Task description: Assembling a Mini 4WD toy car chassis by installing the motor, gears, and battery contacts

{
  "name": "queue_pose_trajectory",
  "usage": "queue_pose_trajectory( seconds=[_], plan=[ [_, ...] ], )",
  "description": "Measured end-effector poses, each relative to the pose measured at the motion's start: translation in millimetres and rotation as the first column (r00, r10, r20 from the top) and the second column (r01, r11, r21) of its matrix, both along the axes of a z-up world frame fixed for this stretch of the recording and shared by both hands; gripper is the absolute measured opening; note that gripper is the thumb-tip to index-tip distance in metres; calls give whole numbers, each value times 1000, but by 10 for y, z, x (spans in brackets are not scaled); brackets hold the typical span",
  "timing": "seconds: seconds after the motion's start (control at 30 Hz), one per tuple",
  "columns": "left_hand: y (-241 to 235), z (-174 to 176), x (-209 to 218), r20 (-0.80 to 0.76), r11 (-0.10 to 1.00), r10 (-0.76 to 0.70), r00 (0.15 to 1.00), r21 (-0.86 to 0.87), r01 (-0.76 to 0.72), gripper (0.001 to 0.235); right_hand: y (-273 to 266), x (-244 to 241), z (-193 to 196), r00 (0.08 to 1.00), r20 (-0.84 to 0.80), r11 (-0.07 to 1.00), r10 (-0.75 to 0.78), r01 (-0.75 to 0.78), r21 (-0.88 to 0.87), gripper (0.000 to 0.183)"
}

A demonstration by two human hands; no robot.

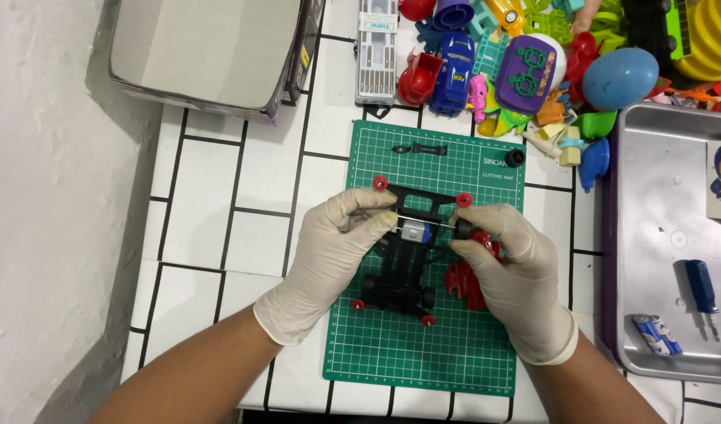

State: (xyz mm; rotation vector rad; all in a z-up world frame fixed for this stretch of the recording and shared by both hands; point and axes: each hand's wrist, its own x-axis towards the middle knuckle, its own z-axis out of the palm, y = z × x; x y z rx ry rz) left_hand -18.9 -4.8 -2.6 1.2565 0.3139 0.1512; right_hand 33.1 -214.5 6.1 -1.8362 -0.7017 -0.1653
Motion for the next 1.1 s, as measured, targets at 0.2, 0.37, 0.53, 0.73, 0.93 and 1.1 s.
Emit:
queue_pose_trajectory(
  seconds=[0.2,0.37,0.53,0.73,0.93,1.1],
  plan=[
    [13,-40,-5,-7,999,-32,999,2,32,22,-57,-11,-101,993,-116,999,-12,15,30,26],
    [30,-37,0,-4,999,-37,999,13,37,23,26,-12,40,999,-26,999,-29,28,-39,29],
    [28,-31,-4,-6,998,-57,998,14,57,22,-5,-41,6,994,-105,1000,3,-2,12,24],
    [23,-32,-1,7,998,-56,998,-8,56,23,-12,-53,4,998,-64,1000,-8,8,-2,26],
    [30,-25,1,9,998,-61,998,-4,61,23,18,-79,72,999,-13,997,-46,45,-62,27],
    [31,-68,-5,12,998,-56,998,-13,56,24,13,-51,37,995,-92,996,-46,40,-75,25]
  ],
)
